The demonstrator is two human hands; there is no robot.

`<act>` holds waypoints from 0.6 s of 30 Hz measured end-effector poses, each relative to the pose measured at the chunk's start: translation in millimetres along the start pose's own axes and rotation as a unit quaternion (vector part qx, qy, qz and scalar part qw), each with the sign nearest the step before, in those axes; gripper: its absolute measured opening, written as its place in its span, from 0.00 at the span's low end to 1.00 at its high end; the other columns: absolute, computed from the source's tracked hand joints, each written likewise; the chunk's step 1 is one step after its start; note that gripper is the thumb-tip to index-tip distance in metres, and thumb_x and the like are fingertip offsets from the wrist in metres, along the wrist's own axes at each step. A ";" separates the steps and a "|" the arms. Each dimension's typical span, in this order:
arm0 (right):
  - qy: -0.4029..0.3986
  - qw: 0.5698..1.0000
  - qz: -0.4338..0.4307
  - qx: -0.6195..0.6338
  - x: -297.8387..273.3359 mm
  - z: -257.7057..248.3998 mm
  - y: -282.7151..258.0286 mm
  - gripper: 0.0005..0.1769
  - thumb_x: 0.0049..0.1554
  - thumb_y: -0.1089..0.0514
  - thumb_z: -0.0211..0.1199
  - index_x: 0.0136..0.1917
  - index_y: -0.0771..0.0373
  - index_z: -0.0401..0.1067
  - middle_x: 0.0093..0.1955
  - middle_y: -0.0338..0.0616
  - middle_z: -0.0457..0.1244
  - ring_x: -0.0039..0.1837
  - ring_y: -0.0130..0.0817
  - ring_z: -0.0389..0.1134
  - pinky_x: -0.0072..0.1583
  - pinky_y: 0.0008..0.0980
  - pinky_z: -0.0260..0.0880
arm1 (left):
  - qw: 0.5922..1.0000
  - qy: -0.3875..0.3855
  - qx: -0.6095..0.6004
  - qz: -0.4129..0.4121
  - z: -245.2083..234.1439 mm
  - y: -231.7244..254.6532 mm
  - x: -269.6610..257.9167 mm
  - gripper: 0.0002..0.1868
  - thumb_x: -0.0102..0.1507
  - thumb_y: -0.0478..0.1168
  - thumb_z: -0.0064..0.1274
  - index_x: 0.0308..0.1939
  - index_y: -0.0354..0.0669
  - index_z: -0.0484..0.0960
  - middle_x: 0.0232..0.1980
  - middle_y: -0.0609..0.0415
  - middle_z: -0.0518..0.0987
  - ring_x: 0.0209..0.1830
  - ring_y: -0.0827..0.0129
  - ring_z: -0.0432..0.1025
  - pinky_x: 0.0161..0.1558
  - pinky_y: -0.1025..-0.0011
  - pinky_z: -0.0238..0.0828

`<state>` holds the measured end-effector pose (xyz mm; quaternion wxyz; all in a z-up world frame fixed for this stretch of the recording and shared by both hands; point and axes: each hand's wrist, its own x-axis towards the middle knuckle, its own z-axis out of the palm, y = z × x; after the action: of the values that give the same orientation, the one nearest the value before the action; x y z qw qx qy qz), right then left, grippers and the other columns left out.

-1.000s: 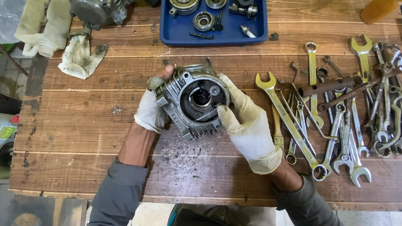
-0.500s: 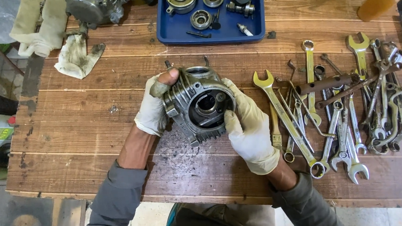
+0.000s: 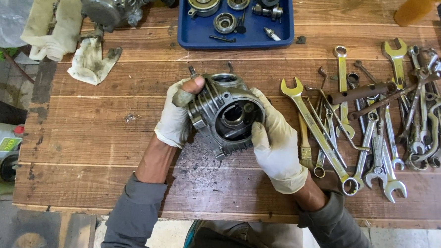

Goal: The person cleans the inside of a metal engine cylinder block using a brush, then picks up a small cylindrical metal part and cleans it with the same brush. The person wears white gloves and works on a wooden table surrounded by various wrenches and engine components.

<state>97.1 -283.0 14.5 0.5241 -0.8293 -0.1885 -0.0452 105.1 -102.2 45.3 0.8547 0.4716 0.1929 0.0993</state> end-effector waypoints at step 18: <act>0.032 0.997 -0.060 -0.030 -11.4 -7.3 22.0 0.38 0.54 0.54 0.53 0.78 0.58 0.64 0.68 0.48 0.66 0.67 0.48 0.69 0.66 0.43 0.68 | 0.998 -0.019 0.044 0.037 0.3 -6.8 -4.5 0.14 0.55 0.44 0.65 0.36 0.38 0.84 0.28 0.52 0.78 0.28 0.71 0.74 0.33 0.70 0.80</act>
<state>95.3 -300.9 -4.1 0.5007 -0.8302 -0.2195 -0.1090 101.1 -107.6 40.7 0.8322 0.5175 0.1638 0.1130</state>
